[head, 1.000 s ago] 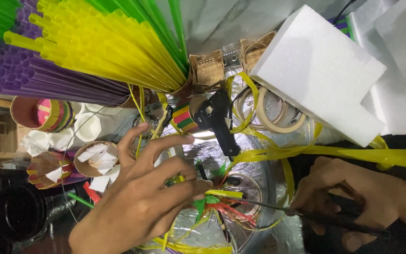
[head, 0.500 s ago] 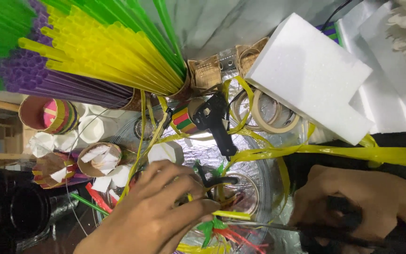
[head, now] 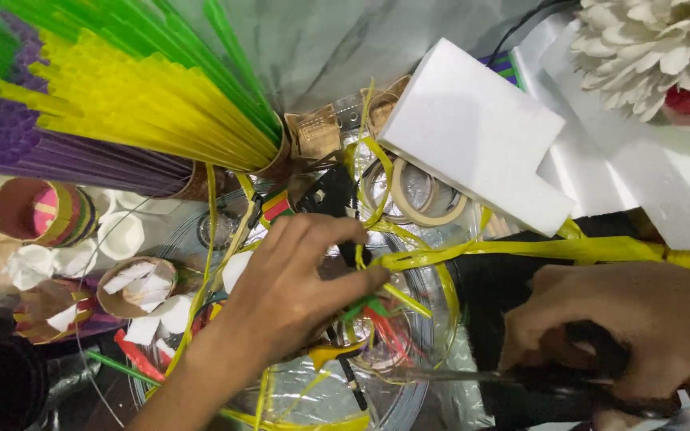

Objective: Cutting yellow plastic strips from a roll using scissors for a handicraft project.

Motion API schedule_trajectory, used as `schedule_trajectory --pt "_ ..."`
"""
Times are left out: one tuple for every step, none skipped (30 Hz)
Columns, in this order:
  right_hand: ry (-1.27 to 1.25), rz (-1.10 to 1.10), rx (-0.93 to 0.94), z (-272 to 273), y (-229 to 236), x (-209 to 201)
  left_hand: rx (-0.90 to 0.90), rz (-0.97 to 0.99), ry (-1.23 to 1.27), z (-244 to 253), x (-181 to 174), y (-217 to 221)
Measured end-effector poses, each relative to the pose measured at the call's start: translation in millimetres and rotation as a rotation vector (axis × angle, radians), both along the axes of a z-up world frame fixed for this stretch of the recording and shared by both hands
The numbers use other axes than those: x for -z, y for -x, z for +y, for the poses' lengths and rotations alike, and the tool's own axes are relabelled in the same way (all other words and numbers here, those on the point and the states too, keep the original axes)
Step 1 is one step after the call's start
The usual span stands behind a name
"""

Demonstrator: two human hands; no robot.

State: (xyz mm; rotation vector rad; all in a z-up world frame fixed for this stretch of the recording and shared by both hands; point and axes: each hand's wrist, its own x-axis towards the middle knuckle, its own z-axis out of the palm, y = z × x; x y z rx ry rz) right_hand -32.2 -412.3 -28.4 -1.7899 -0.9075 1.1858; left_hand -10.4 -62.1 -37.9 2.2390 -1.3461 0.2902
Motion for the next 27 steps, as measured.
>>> schedule_trajectory --pt "0.047 0.01 0.034 -0.6 -0.9 2.3 -0.02 0.041 -0.02 2.4 5.5 -3.5" --pt "0.095 0.021 0.063 -0.1 -2.9 4.8 -0.045 0.081 -0.04 5.9 11.4 -6.3" --pt "0.096 0.023 0.06 2.9 -5.5 5.3 -0.047 0.085 -0.039 10.6 7.7 -5.8" --pt "0.066 0.063 0.071 6.0 -8.0 5.8 -0.109 0.221 -0.144 15.3 4.2 -5.8" --pt "0.037 0.103 0.082 9.4 -10.8 6.5 -0.169 0.357 -0.249 20.4 0.9 -6.1" --pt "0.04 0.108 0.079 14.9 -13.6 7.1 -0.17 0.363 -0.247 22.9 3.6 -8.2" --pt "-0.102 0.132 0.078 20.9 -16.3 7.8 -0.148 0.31 -0.269 26.0 6.4 -10.3" --pt "-0.245 0.156 0.072 27.9 -19.5 8.6 -0.129 0.257 -0.292 30.1 8.9 -11.7" --pt "-0.243 0.161 0.066 34.4 -20.8 10.0 -0.134 0.262 -0.29 32.9 11.2 -13.3" --pt "-0.357 0.199 0.102 40.4 -22.1 11.0 -0.112 0.281 -0.333 35.2 13.5 -15.4" --pt "-0.47 0.238 0.137 46.3 -23.4 12.1 -0.09 0.3 -0.375 37.3 15.9 -17.6" --pt "-0.466 0.242 0.136 46.5 -20.3 17.4 -0.091 0.304 -0.371 40.8 17.0 -20.5" --pt "-0.441 0.274 0.216 46.6 -17.1 22.7 -0.018 0.374 -0.211 44.1 18.2 -23.4" --pt "-0.416 0.307 0.294 46.6 -13.8 28.0 0.053 0.442 -0.05 47.6 19.3 -25.6" --pt "-0.411 0.312 0.292 50.9 -12.9 27.8 0.05 0.447 -0.046 49.4 19.3 -28.3" --pt "-0.421 0.287 0.317 55.3 -12.9 27.3 0.058 0.515 0.012 51.4 18.9 -31.5" --pt "-0.432 0.262 0.342 59.6 -12.8 26.7 0.066 0.582 0.07 53.3 18.2 -34.8" --pt "-0.428 0.263 0.339 60.4 -12.3 30.4 0.063 0.583 0.073 54.9 19.4 -37.1" --pt "-0.4 0.211 0.345 60.7 -11.9 34.0 0.055 0.678 0.037 56.2 20.6 -39.4" --pt "-0.371 0.157 0.353 60.6 -11.0 37.5 0.049 0.773 -0.001 56.9 21.6 -42.2" --pt "-0.368 0.158 0.353 62.2 -12.9 37.2 0.05 0.774 0.002 57.5 22.1 -43.1" --pt "-0.39 0.198 0.355 63.4 -14.4 36.7 0.034 0.843 0.02 57.7 22.5 -44.2" --pt "-0.412 0.238 0.358 64.5 -15.7 36.2 0.019 0.912 0.038 57.7 22.9 -45.2" --pt "-0.409 0.239 0.359 65.1 -16.3 34.5 0.021 0.913 0.041 57.8 25.7 -46.4" --pt "-0.399 0.139 0.368 65.6 -16.7 32.8 0.022 1.043 0.101 57.7 28.5 -47.4" --pt "-0.389 0.041 0.379 66.1 -16.7 31.6 0.024 1.174 0.16 57.7 31.3 -48.3" --pt "-0.387 0.043 0.38 64.5 -16.7 31.5 0.025 1.176 0.16 56.5 35.5 -48.8"
